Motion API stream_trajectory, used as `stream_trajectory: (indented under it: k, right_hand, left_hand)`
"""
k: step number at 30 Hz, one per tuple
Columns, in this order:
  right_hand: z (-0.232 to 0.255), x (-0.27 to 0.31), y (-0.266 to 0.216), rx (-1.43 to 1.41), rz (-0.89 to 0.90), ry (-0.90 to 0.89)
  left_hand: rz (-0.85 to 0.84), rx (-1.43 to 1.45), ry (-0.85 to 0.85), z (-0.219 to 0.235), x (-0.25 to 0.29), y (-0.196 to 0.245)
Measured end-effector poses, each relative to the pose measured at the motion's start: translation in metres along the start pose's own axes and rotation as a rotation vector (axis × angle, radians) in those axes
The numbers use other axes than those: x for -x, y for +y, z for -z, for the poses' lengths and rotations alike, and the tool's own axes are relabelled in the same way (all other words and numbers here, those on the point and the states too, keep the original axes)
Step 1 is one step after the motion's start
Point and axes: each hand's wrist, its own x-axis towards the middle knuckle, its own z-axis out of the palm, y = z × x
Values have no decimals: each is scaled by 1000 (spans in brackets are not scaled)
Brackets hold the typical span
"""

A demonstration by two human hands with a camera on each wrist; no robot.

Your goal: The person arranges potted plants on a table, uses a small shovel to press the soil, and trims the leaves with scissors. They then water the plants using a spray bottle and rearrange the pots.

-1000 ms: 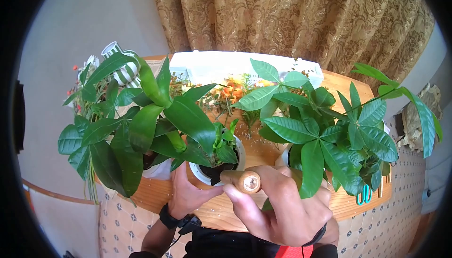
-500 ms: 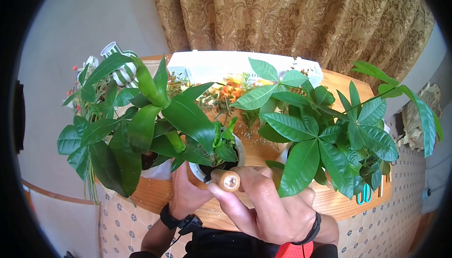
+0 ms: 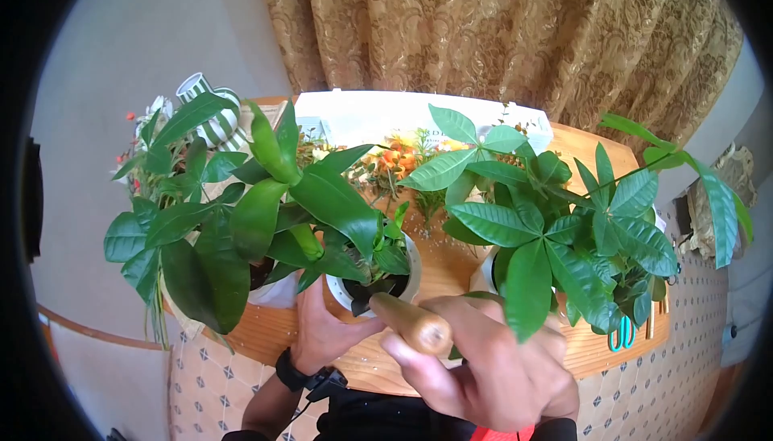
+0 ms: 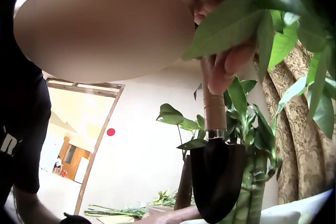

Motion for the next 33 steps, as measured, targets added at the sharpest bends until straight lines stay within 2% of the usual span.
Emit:
stream_trajectory:
  k: [2, 4, 7, 9, 11, 12, 13, 15, 17, 19, 20, 21, 23, 25, 27, 29, 31, 33]
  right_hand:
    - [5, 5, -2, 19, -34, 47]
    - [12, 10, -7, -5, -147, 84]
    - [22, 12, -7, 107, -177, 141]
    - [25, 20, -7, 104, -181, 190]
    - [32, 22, -12, 62, -201, 339]
    - [36, 26, -16, -59, -264, 386]
    - [43, 36, -14, -26, -285, 438]
    - [51, 36, -15, -87, -202, 590]
    - [62, 52, -15, -25, -256, 689]
    - [82, 72, -12, -83, -364, 750]
    - [90, 88, -3, -37, -362, 797]
    - [97, 100, -1, -11, -364, 811]
    - [109, 121, 4, -193, -604, 912]
    - [115, 139, 14, -185, -625, 977]
    - [119, 157, 17, -211, -655, 888]
    - [121, 175, 23, -156, -691, 934]
    - [124, 185, 26, -146, -678, 871]
    - [124, 186, 28, -154, -682, 880]
  left_hand:
    - [3, 19, -5, -2, -1, 4]
    - [53, 66, 70, -5, 1, 5]
    - [72, 101, 30, 1, 0, 12]
    - [32, 99, 61, 0, 0, 10]
    - [-6, 102, 81, 1, 0, 10]
    - [57, 142, 52, 2, 1, 11]
    - [120, 183, 18, 3, 1, 11]
    - [91, 154, 37, 1, 2, 10]
    - [54, 129, 46, 2, 2, 10]
    - [196, 188, -5, 3, 2, 12]
    - [192, 179, -28, 5, 3, 12]
    - [162, 218, -22, 3, 5, 10]
    - [120, 259, -1, -1, 7, 7]
    - [54, 179, 24, -1, 16, 15]
    - [-13, 98, 51, 6, 26, 29]
    - [-198, -137, 77, 12, 39, 41]
    - [-273, -43, 86, 6, 55, 27]
    - [-232, 38, 23, 2, 60, 34]
